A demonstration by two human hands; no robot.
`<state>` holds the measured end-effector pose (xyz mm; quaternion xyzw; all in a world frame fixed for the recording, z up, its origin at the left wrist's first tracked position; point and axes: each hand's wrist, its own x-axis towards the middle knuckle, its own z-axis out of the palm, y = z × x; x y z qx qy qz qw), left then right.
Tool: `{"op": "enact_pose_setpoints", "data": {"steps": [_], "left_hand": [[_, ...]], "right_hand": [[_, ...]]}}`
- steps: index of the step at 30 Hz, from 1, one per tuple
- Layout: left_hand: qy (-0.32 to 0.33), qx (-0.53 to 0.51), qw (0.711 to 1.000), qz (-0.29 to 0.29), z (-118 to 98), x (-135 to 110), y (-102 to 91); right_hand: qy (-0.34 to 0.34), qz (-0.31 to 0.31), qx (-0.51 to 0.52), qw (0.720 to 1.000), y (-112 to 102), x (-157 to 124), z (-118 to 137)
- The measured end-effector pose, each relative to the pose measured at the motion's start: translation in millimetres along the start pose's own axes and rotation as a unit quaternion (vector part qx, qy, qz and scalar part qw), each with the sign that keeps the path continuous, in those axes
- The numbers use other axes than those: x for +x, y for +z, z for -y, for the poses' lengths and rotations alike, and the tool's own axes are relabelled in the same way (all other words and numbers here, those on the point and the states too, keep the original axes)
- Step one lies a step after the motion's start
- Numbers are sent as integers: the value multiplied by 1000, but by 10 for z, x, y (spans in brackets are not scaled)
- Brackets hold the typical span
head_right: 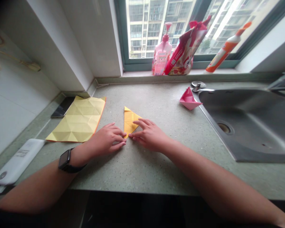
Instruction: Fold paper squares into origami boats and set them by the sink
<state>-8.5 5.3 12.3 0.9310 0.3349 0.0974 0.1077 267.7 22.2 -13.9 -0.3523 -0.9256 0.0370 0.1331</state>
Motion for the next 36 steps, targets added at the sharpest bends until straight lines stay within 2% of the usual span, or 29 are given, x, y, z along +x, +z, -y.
{"op": "enact_pose_setpoints", "data": {"steps": [9, 15, 20, 27, 36], "left_hand": [[-21, 10, 1000, -5, -53, 33, -17], [-16, 67, 997, -22, -105, 47, 80], [-15, 100, 995, -8, -140, 72, 114], [-36, 58, 998, -3, -143, 66, 57], [-40, 14, 998, 36, -114, -41, -54]], "right_hand": [[54, -48, -19, 997, -2, -10, -161], [-11, -81, 19, 996, 34, -12, -181], [-34, -66, 34, 997, 86, -9, -139], [-19, -38, 30, 999, 50, 6, -105], [-24, -37, 28, 999, 37, 20, -62]]}}
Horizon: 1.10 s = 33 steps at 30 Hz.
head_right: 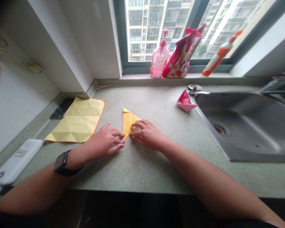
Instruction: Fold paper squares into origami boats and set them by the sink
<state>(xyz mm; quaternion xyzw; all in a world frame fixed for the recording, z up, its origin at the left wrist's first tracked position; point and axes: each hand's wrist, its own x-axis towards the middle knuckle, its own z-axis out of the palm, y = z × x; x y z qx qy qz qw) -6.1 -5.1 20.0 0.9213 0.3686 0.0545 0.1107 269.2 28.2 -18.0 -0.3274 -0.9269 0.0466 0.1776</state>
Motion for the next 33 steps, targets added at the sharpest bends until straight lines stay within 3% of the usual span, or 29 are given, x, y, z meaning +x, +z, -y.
{"op": "enact_pose_setpoints", "data": {"steps": [6, 12, 18, 25, 33], "left_hand": [[-6, 0, 1000, 17, -8, 8, -17], [-18, -16, 999, 29, -10, 12, -49], [-24, -36, 999, 32, 11, 18, -62], [-17, -68, 997, -10, 106, 83, -10], [-14, -62, 995, -81, 74, 83, 29]], "right_hand": [[-31, 13, 2, 999, 8, 11, 72], [48, 15, -19, 999, -28, 1, -20], [83, -16, -39, 996, -29, 12, -153], [101, -76, 4, 992, 33, -49, -457], [50, -22, 6, 998, 31, -57, -443]]}}
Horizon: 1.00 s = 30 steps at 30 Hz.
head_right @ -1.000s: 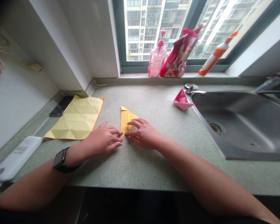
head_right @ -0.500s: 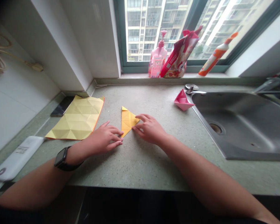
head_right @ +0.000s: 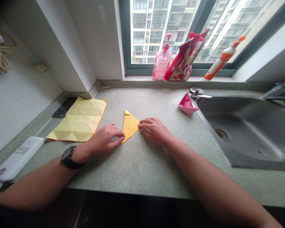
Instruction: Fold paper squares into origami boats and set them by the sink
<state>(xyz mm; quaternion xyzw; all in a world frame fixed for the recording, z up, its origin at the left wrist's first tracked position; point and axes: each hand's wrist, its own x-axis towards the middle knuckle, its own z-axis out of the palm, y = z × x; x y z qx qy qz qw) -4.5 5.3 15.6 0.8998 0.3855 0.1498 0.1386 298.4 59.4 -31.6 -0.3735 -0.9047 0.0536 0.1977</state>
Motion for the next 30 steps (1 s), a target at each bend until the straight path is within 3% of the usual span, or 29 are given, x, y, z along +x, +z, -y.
{"op": "enact_pose_setpoints", "data": {"steps": [4, 12, 21, 27, 30], "left_hand": [[17, 9, 1000, -20, 65, 5, 32], [74, 6, 997, 9, 173, 9, 71], [54, 4, 998, 31, 130, 1, 53], [110, -12, 993, 45, 144, -13, 89], [88, -5, 996, 26, 192, 1, 95]], "right_hand": [[3, 14, 12, 1000, -2, -8, 8], [-7, 11, 23, 1000, -9, -7, 15], [-36, 13, 68, 997, -6, -20, 28], [-63, 30, 91, 993, 14, -39, 50], [-65, 45, 98, 992, 1, -39, 54]]}}
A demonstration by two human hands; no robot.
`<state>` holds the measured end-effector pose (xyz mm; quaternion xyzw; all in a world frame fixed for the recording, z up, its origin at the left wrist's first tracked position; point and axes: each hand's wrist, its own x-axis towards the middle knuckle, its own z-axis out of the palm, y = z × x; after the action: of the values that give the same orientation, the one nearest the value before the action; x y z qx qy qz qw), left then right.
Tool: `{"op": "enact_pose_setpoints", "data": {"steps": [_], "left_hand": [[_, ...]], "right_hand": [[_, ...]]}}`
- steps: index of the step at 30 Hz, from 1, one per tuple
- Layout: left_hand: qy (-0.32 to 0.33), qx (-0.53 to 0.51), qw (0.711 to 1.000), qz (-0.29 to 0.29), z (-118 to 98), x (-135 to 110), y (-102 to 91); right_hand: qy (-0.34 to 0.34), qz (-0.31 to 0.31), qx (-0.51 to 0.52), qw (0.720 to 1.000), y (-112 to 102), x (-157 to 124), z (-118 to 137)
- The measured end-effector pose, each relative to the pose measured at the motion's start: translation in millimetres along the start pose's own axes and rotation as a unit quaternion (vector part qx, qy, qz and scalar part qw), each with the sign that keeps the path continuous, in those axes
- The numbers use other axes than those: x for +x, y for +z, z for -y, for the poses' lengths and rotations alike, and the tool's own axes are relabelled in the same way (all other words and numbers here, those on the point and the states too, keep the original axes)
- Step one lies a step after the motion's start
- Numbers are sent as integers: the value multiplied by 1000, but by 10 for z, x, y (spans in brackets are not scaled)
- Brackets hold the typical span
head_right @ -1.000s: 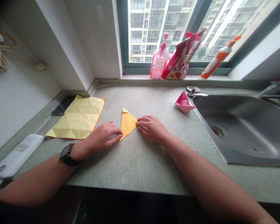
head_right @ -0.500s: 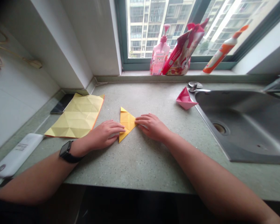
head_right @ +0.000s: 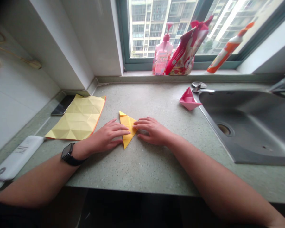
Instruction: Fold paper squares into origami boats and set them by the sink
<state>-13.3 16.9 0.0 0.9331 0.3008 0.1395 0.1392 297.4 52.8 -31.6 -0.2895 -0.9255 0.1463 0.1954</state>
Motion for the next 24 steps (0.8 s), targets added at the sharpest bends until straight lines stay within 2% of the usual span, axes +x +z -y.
{"op": "enact_pose_setpoints", "data": {"steps": [5, 10, 14, 20, 24], "left_hand": [[-38, 6, 999, -30, 103, 2, -26], [-27, -8, 1000, 13, 157, -16, -88], [-39, 12, 999, 33, 193, -24, -133], [-85, 50, 995, 25, 138, -19, -128], [-118, 102, 988, 5, 61, -16, -113]], "right_hand": [[-18, 28, 45, 998, -26, 2, 80], [-30, 28, 69, 997, -39, 7, 165], [-3, -2, 40, 999, -70, 26, 162], [-16, -48, 3, 999, -125, 45, 213], [-4, -34, -31, 999, -135, 30, 236]]}}
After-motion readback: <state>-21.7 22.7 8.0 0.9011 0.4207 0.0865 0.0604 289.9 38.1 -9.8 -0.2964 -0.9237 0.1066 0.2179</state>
